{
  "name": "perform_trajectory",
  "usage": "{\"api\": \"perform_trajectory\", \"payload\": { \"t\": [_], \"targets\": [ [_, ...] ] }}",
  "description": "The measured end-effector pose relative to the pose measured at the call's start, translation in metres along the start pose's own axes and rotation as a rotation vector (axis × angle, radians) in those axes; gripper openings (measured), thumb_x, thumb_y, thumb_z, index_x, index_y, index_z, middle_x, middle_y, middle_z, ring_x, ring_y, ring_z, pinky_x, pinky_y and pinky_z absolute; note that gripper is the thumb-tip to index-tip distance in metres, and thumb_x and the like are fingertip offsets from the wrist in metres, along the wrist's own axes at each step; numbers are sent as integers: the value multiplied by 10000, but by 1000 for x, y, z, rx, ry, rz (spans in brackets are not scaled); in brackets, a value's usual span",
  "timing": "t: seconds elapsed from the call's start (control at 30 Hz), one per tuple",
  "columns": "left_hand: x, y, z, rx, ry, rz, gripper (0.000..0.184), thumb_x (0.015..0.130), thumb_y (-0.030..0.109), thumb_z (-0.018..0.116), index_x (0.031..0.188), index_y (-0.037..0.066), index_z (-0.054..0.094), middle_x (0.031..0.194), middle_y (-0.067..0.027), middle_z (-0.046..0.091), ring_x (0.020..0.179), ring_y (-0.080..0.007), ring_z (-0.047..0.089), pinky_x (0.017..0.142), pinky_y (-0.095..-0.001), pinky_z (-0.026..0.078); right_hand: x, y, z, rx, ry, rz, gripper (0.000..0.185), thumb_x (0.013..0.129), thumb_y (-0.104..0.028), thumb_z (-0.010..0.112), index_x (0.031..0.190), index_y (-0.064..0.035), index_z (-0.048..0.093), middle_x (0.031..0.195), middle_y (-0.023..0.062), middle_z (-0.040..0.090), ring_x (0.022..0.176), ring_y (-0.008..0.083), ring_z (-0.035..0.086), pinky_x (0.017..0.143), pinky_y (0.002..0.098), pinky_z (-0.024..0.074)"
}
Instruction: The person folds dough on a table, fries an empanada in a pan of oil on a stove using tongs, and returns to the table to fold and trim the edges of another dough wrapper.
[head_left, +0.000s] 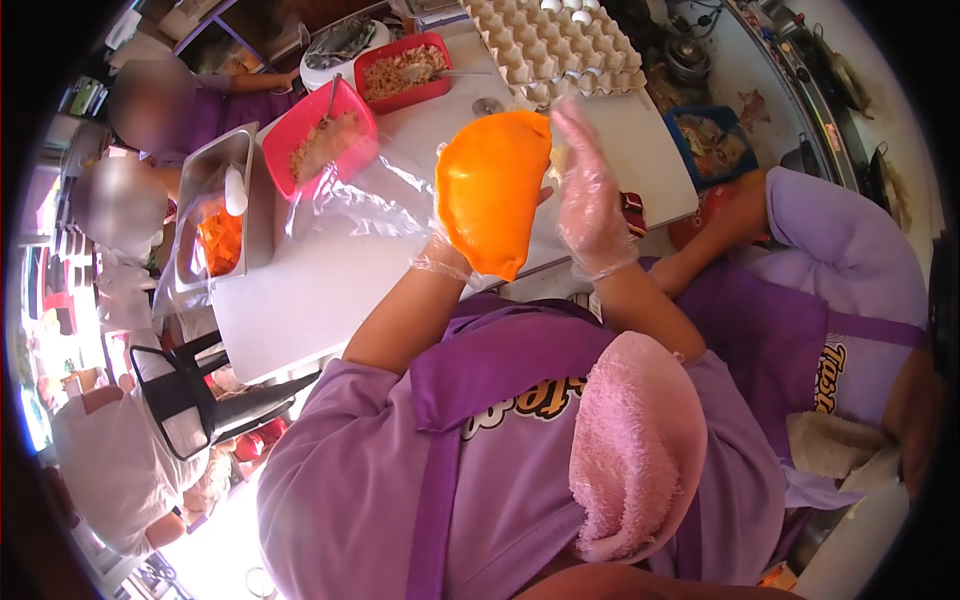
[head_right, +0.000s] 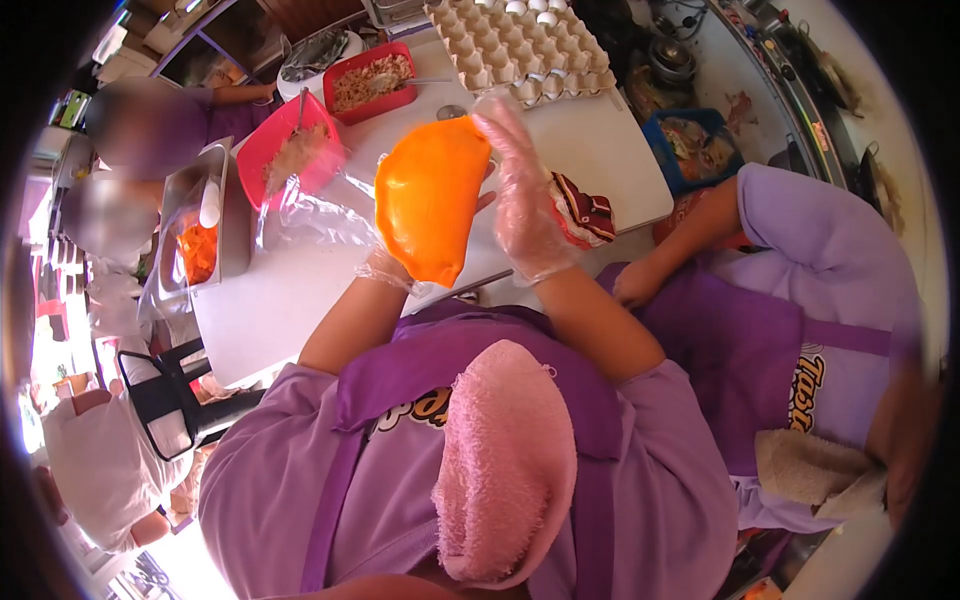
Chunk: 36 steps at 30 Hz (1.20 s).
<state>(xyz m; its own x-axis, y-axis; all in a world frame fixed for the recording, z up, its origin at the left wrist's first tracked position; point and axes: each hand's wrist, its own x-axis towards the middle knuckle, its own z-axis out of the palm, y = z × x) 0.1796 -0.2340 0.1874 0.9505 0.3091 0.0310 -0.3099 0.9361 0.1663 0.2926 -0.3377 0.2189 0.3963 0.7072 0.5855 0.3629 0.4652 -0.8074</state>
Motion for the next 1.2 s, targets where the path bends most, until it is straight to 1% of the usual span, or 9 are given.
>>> {"api": "perform_trajectory", "payload": {
  "t": [0.1,0.17,0.27,0.4,0.47,0.67,0.8,0.87,1.2],
  "targets": [
    [11,10,8,106,5,-49,603,926,539,331,1373,134,341,1405,-84,382,1284,-296,372,1069,-545,266,6,-4,-9,-20,189,181,483,908,-266,372,1335,-41,393,1469,80,271,1378,214,181,1111,403,110],
    [20,17,4,118,-12,-78,595,930,529,325,1378,137,333,1411,-86,373,1290,-301,363,1069,-547,266,7,1,-10,-279,221,190,461,916,-308,377,1315,-81,423,1437,52,323,1369,199,196,1102,417,117],
    [31,22,18,137,-63,-107,606,938,523,306,1397,127,297,1431,-116,334,1315,-313,323,1074,-553,245,13,0,-7,164,472,439,445,948,-338,372,1302,-75,428,1373,40,378,1297,185,291,1087,403,171],
    [48,25,30,161,-61,-169,696,898,606,313,1394,118,303,1431,-122,334,1318,-311,318,1077,-550,240,18,8,-8,211,581,445,417,940,-312,424,1275,-63,430,1304,59,415,1189,192,370,1013,377,283],
    [55,25,28,242,-26,-189,716,888,625,316,1392,116,308,1425,-123,344,1312,-315,327,1076,-549,243,16,12,-12,156,571,513,430,945,-347,392,1262,-59,435,1290,78,394,1163,193,417,973,330,350],
    [71,28,9,132,-42,-204,661,910,571,327,1384,110,321,1406,-131,373,1286,-327,366,1075,-549,253,17,24,-20,154,585,638,385,929,-330,416,1213,-74,458,1191,74,442,1091,183,452,923,306,379],
    [76,34,7,142,-60,-200,692,897,588,351,1398,112,306,1421,-134,352,1292,-346,352,1065,-547,265,13,35,-23,264,633,718,305,926,-262,463,1163,-71,488,1141,48,483,1057,168,483,882,312,385],
    [79,38,4,122,-44,-214,709,889,598,362,1403,114,300,1427,-132,344,1298,-353,340,1061,-544,270,12,41,-24,170,454,683,309,924,-275,469,1156,-72,490,1130,42,490,1047,160,495,878,299,393],
    [94,54,-13,129,-11,-156,728,863,600,424,1405,128,308,1446,-125,313,1335,-354,273,1066,-527,259,35,44,-24,294,445,807,334,919,-338,488,1150,-96,494,1112,27,479,1064,140,464,904,286,361]
  ]
}}
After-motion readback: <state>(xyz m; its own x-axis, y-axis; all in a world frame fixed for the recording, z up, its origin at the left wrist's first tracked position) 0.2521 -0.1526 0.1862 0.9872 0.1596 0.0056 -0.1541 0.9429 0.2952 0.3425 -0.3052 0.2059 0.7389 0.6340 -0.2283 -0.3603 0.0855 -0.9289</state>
